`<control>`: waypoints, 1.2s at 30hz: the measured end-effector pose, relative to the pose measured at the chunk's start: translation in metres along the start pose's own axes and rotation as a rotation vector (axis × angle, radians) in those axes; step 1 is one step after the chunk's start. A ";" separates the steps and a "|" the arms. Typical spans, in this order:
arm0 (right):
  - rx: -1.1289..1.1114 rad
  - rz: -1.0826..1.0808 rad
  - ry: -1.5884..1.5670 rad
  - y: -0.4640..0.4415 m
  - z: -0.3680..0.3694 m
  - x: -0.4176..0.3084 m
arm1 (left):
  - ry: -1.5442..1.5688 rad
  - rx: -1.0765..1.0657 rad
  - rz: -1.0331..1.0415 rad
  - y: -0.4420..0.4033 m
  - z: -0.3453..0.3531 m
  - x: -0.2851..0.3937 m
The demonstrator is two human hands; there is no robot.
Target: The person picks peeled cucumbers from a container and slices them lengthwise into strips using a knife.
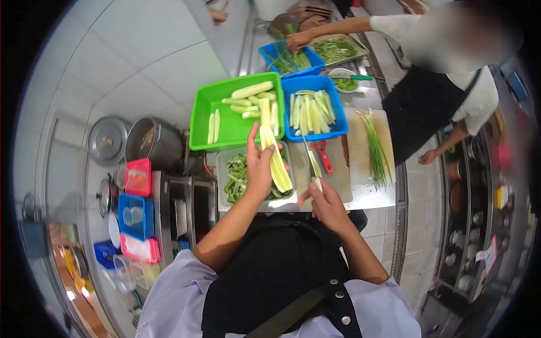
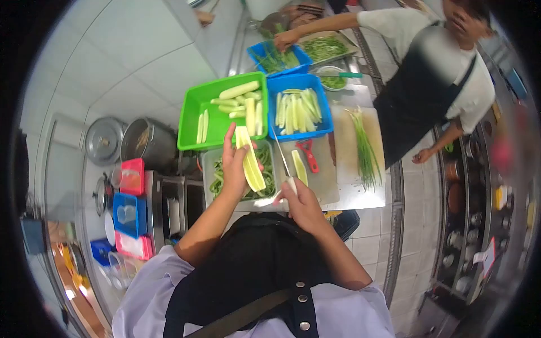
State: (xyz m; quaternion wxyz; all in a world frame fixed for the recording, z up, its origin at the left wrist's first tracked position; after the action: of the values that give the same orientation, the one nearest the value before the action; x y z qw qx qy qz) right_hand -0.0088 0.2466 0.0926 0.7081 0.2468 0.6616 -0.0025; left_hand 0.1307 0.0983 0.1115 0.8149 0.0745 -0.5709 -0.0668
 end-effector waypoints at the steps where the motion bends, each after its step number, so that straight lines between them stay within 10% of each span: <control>1: -0.033 0.002 0.018 -0.001 0.017 -0.012 | 0.011 0.035 0.009 -0.004 -0.006 0.008; 13: -0.462 -0.261 0.398 0.040 0.115 -0.066 | 0.359 0.264 0.140 -0.026 -0.087 0.070; 36: -0.338 -0.360 0.561 0.046 0.113 -0.051 | 0.347 0.328 0.198 -0.022 -0.102 0.082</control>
State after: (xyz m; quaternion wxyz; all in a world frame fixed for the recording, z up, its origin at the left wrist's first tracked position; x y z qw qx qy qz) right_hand 0.1056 0.2312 0.1567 0.5183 -0.0028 0.8537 0.0499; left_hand 0.2544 0.0654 0.1484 0.8802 0.1596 -0.4305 0.1205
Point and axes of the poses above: each hand's wrist, its own y-axis away from the middle knuckle, its own z-axis out of the palm, x = y × z, the point moved 10 cm from there along -y, towards the middle knuckle, and after that the axes turned 14 degrees about x, right-handed, at the moved point
